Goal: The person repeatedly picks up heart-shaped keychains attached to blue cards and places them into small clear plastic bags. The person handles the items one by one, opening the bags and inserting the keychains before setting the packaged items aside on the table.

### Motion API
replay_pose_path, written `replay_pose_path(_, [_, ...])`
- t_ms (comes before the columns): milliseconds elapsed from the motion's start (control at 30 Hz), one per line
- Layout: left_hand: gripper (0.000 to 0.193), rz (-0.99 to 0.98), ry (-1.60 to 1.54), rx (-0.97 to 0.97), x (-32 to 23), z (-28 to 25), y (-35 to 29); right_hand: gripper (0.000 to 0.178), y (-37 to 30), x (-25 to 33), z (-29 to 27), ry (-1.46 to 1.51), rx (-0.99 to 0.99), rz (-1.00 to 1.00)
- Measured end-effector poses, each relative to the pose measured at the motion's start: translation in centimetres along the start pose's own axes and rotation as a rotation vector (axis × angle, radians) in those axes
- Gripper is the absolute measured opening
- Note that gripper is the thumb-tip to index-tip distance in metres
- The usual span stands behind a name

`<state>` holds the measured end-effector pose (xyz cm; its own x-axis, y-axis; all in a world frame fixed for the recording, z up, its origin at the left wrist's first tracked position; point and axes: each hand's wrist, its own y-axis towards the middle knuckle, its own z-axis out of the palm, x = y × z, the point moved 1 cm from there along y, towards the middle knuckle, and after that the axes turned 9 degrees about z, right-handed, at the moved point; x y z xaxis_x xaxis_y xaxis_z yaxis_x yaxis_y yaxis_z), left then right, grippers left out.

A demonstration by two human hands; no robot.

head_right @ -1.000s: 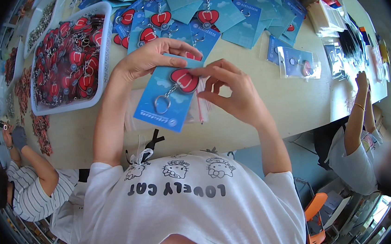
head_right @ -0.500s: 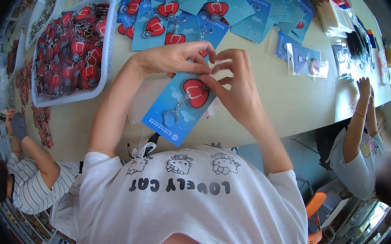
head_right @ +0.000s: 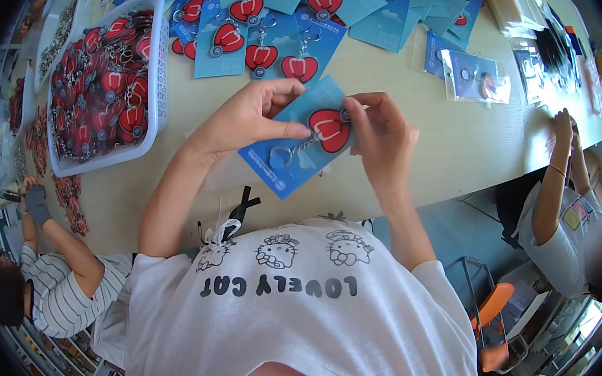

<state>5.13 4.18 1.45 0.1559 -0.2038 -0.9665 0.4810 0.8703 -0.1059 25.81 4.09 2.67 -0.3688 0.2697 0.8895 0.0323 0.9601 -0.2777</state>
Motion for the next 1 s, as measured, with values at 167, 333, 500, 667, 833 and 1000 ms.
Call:
replay_pose_path(167, [0.034,0.012,-0.006,0.025,-1.4,-0.4,1.1,0.025,1.6,-0.2,-1.9,0.261,0.44,-0.025])
replay_pose_path(333, [0.039,0.156,0.645,-0.334,-1.4,-1.2,-0.5,0.016,3.5,-2.6,-5.9,0.375,0.221,-0.005])
replay_pose_path(500, [0.034,0.286,1.187,-0.315,2.0,-1.1,-3.5,0.015,5.0,-4.2,-7.8,0.53,-0.032,0.019])
replay_pose_path(667, [0.026,0.315,1.0,-0.314,1.8,-1.4,-3.4,0.02,4.7,-3.8,-6.4,0.433,0.021,0.032])
replay_pose_path(833, [0.016,0.207,0.71,-0.335,1.7,-2.2,-3.9,0.02,4.2,-3.8,-5.8,0.379,0.062,0.02])
replay_pose_path(1000, [0.014,0.022,0.255,-0.351,1.4,-2.8,-3.9,0.022,4.5,-2.9,-4.4,0.378,0.087,-0.075])
